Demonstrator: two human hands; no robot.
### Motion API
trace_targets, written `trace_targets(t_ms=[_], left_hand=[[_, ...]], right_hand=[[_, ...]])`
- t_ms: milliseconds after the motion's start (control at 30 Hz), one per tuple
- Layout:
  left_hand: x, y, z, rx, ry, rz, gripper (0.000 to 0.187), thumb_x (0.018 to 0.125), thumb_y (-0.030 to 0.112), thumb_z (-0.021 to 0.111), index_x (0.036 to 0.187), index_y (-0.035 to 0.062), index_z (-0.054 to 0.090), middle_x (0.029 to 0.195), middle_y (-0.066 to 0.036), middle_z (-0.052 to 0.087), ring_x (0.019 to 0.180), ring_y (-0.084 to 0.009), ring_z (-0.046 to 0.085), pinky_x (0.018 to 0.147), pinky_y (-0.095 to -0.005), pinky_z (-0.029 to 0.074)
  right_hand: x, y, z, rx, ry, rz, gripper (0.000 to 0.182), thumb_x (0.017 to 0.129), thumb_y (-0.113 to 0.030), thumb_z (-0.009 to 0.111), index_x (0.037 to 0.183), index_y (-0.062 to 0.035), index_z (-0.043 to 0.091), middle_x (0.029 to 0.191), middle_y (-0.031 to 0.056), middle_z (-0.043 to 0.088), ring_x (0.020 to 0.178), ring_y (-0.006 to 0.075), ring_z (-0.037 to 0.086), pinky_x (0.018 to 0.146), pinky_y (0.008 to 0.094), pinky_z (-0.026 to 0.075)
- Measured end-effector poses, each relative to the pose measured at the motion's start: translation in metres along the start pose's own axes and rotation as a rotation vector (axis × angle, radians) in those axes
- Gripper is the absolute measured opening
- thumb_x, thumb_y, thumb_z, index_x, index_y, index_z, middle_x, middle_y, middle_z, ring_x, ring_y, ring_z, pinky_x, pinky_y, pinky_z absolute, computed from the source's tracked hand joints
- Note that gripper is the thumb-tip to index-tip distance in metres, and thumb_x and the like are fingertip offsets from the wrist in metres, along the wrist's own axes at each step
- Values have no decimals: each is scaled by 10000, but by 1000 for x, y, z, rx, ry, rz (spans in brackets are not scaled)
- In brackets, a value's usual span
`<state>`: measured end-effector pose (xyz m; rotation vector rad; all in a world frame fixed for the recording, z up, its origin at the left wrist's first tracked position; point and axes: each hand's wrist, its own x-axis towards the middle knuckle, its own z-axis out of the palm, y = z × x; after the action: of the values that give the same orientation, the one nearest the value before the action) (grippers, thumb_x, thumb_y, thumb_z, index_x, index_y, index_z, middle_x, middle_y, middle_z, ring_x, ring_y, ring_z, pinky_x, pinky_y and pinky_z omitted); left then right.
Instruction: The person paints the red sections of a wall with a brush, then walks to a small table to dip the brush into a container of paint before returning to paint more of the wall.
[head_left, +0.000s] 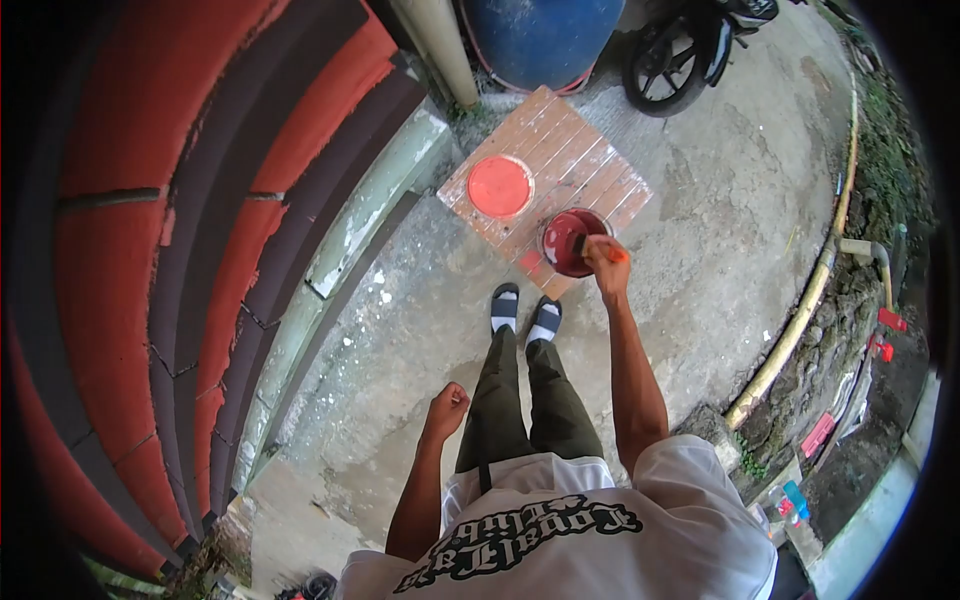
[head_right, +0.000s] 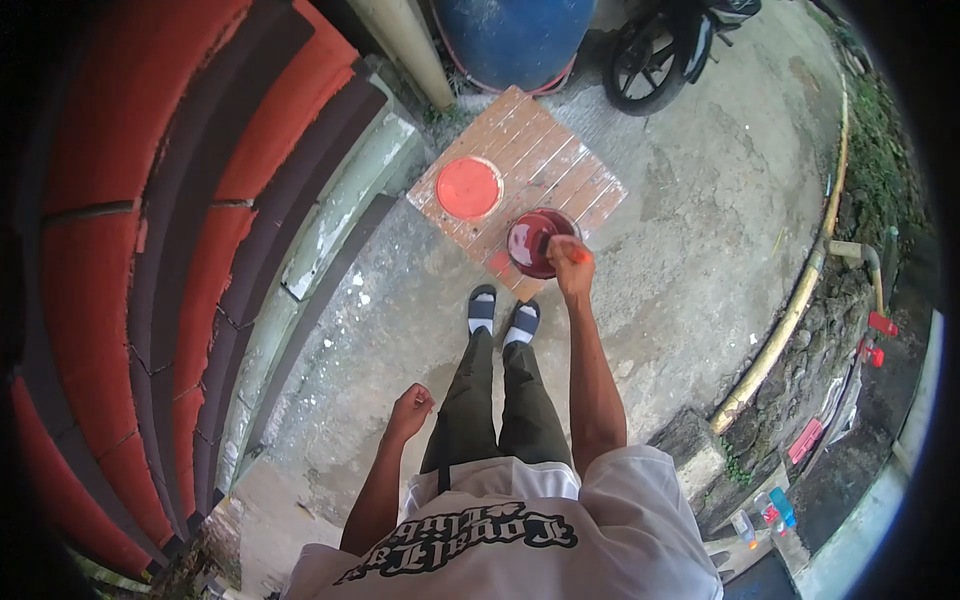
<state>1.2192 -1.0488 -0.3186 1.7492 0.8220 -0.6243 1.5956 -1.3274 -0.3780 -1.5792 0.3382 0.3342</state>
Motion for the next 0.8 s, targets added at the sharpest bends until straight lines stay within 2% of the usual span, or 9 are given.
trace_targets(t_ms=[67,167,267,367,400,533,633,733,800], left_hand=[[7,7,-4,5,1,15,112,919,92,690,991,48,617,878,-95,706,751,-214,716,715,-351,567],[10,21,-12,11,-5,47,97,907,85,679,977,48,624,858,-92,701,720,-205,716,693,-346,566],[24,24,-24,-4,12,99,86,905,82,675,970,47,631,842,-88,696,710,-199,716,679,-346,565],[36,26,-36,-5,25,118,79,901,83,676,961,48,638,830,-82,692,711,-197,715,676,-346,565],[39,27,-40,-7,28,121,77,899,83,677,956,47,640,824,-81,691,710,-196,715,674,-346,565],[55,42,-50,-11,27,95,76,892,88,685,942,47,646,798,-73,688,703,-188,710,669,-342,565],[60,55,-59,37,-21,58,62,927,75,674,963,38,640,861,-89,690,767,-178,707,679,-318,589],[64,58,-62,-25,23,113,85,882,102,697,932,52,649,785,-71,691,695,-178,707,663,-333,560],[69,58,-67,-13,33,121,87,886,104,695,939,53,648,790,-71,696,693,-175,706,663,-331,560]], right_hand=[[-31,-35,-6,174,67,38,252,986,-108,661,1222,-24,688,1077,122,741,970,223,751,876,357,623],[-58,-45,-30,419,128,125,308,1009,-131,627,1296,-22,636,1202,148,712,1006,239,742,895,408,637],[-91,-86,-39,574,164,190,332,1008,-152,624,1311,-16,613,1166,137,713,1017,235,734,892,399,636],[-110,-101,-48,909,176,276,333,992,-166,649,1291,-27,603,1121,133,714,999,242,735,890,381,637],[-115,-107,-45,1042,180,273,301,976,-163,665,1243,-41,600,1097,133,708,939,240,735,856,342,642],[-131,-130,-45,1222,78,254,243,961,-142,676,1171,-45,598,1094,153,713,891,234,729,750,285,650],[-138,-144,-41,1269,26,239,235,957,-126,673,1164,-41,600,1084,160,725,873,229,722,728,277,650],[-137,-156,-36,1328,-14,261,183,960,-110,648,1133,-50,651,1048,141,740,811,240,711,692,284,646],[-137,-165,-31,1335,-32,261,180,956,-103,645,1126,-46,658,1051,147,739,823,248,709,698,281,642]])
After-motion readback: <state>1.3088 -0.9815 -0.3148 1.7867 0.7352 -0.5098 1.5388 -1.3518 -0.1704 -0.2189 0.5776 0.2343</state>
